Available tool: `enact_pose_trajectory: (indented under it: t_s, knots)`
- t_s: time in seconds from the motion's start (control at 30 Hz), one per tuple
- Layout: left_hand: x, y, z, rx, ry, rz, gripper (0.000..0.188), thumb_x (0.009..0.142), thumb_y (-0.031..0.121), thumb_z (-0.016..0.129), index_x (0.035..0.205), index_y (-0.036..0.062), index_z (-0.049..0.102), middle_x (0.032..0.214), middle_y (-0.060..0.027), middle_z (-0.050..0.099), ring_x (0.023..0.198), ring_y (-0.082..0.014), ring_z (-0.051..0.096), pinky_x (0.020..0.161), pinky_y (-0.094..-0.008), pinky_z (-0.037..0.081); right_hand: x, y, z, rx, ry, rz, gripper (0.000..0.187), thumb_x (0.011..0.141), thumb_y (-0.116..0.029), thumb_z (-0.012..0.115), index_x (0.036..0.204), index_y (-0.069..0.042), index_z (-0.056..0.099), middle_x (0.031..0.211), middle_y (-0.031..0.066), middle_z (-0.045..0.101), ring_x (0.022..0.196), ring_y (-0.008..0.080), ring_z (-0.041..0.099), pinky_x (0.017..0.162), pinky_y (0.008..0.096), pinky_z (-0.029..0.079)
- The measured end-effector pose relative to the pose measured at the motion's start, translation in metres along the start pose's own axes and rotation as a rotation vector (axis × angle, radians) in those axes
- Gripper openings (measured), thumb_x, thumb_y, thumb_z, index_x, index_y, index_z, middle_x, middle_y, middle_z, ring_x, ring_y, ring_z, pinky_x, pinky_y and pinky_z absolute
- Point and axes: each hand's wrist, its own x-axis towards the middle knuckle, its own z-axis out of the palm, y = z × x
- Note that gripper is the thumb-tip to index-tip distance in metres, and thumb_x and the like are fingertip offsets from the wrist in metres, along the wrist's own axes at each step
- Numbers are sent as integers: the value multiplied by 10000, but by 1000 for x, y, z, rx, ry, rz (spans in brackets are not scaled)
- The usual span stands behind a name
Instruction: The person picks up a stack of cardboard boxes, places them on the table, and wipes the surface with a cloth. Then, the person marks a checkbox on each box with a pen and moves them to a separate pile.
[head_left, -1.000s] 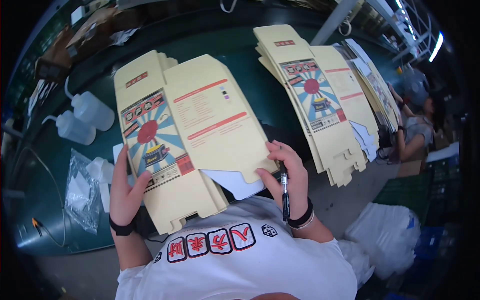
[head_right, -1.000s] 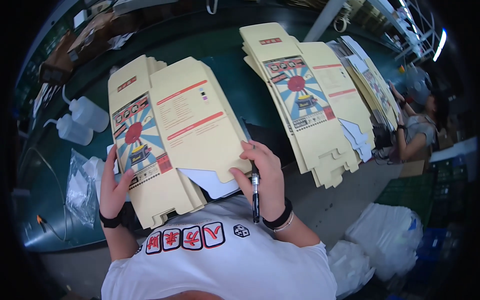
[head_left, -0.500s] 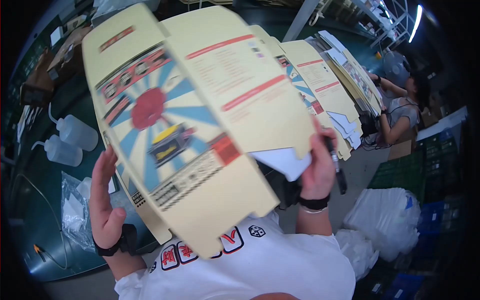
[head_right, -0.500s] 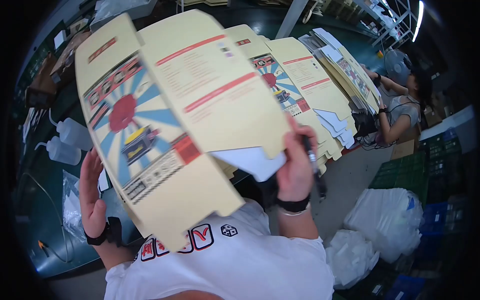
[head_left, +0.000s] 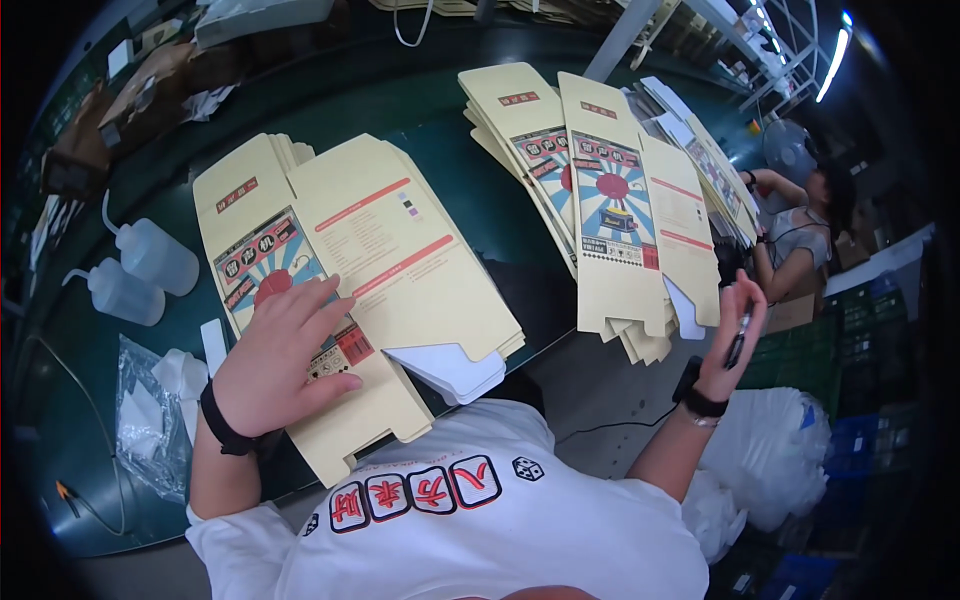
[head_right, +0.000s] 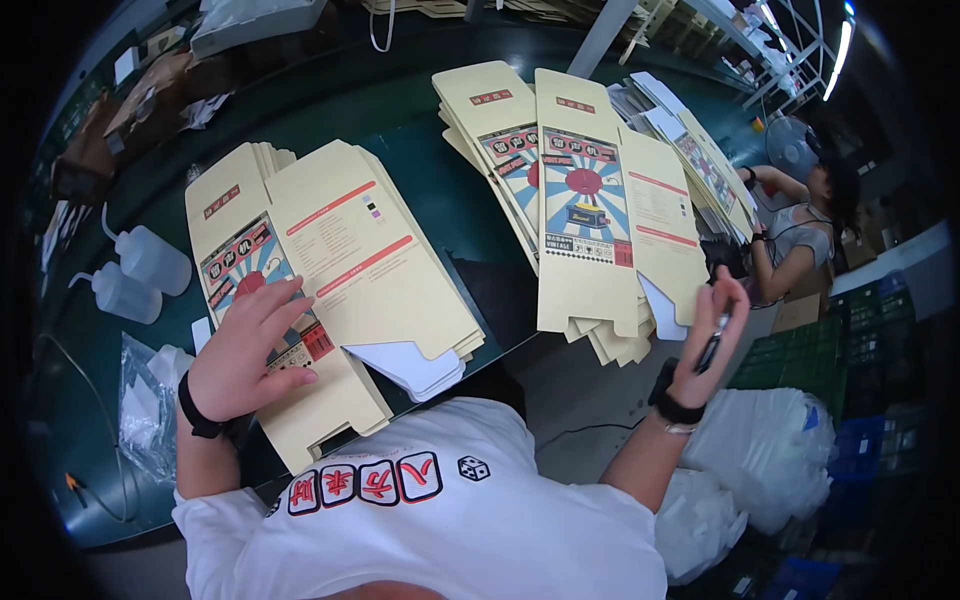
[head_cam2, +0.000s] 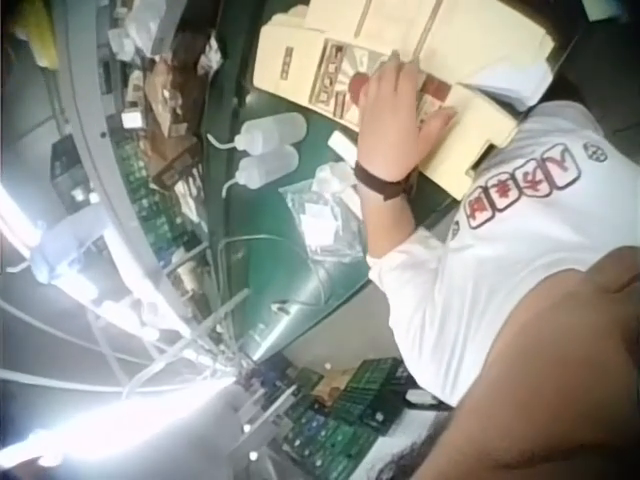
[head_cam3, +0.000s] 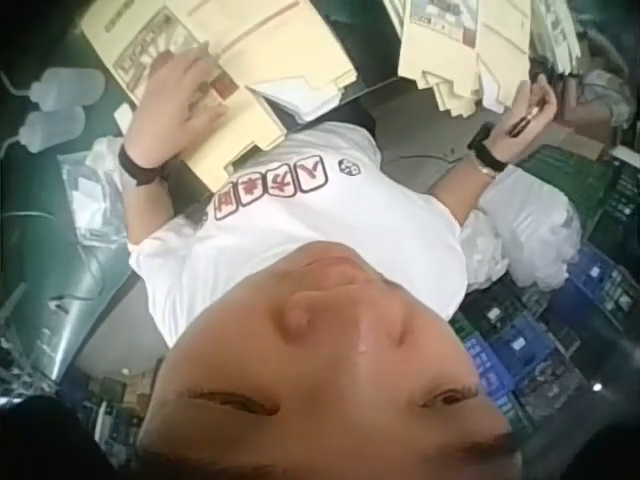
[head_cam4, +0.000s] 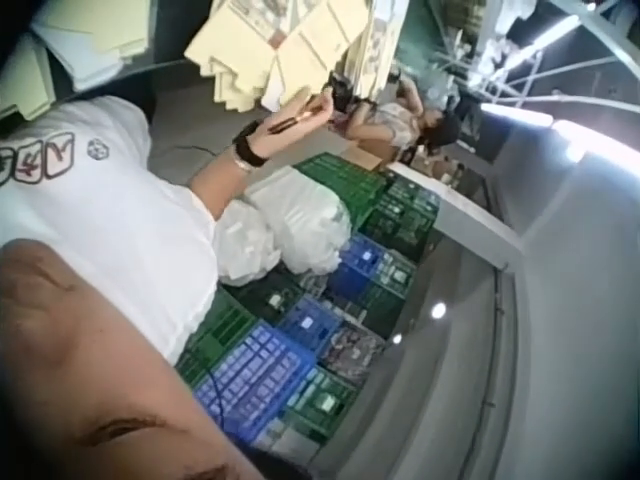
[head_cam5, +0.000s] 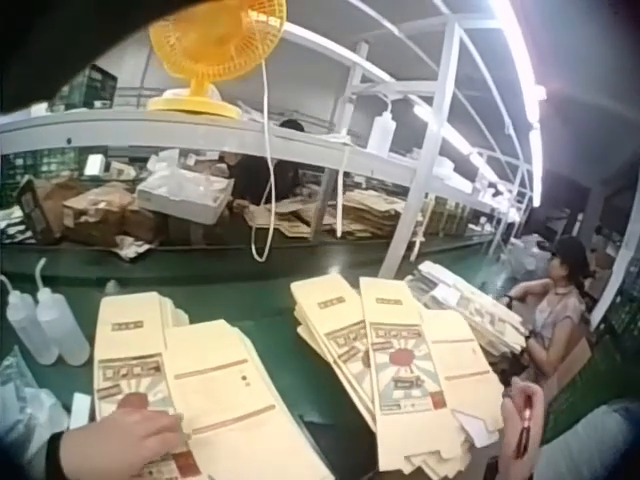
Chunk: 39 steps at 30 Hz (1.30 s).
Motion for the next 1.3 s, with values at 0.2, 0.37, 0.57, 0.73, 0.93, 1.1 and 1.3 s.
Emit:
enact_pose_trajectory:
  t_s: [0.2,0.37,0.57,0.73,0.93,1.1,1.3]
  knots:
    - [24,13,2,164,37,81,739,869,429,790,1433,12,559,1507,-245,523,1378,-398,511,1159,-477,401,-62,-45,64,-507,-503,-182,606,836,-99,834,1345,8,523,1458,211,580,1331,319,574,1141,395,426]
    - [55,21,-1,206,-110,28,746,895,475,755,1446,9,563,1521,-263,509,1247,-382,616,1079,-433,480,-67,-41,67,-568,-657,-124,661,752,-33,841,1337,-8,533,1475,220,575,1356,356,564,1138,404,437]
    - [78,20,19,287,-171,8,788,908,542,727,1464,12,549,1543,-282,480,1081,-353,699,940,-398,559,-58,-19,39,-505,-719,-157,618,761,32,793,1324,-20,543,1495,214,565,1380,353,548,1148,403,428]
    - [78,11,34,307,-159,-12,846,893,596,722,1472,10,528,1579,-298,425,1023,-342,722,866,-388,589,-56,-26,22,-538,-653,-227,518,813,4,778,1278,-11,551,1353,202,651,1369,397,543,1111,452,440]
    - [77,6,36,272,-167,24,880,872,612,732,1480,15,511,1601,-310,386,1021,-344,725,861,-392,595,-90,-79,82,94,-278,-256,381,1058,-255,584,1313,25,542,1332,217,651,1257,340,616,1116,456,448]
    - [77,3,36,244,-199,38,898,841,603,758,1469,13,505,1602,-307,385,1020,-357,725,863,-411,592,-100,-88,173,486,-828,-33,467,1132,-355,417,1241,64,593,1121,170,668,1078,252,664,977,392,507]
    - [82,7,33,198,-289,10,897,813,565,780,1447,0,493,1598,-313,381,979,-378,726,858,-444,591,-80,-86,255,466,-890,180,198,1057,-158,596,1125,17,658,1061,88,658,885,149,643,852,263,508]
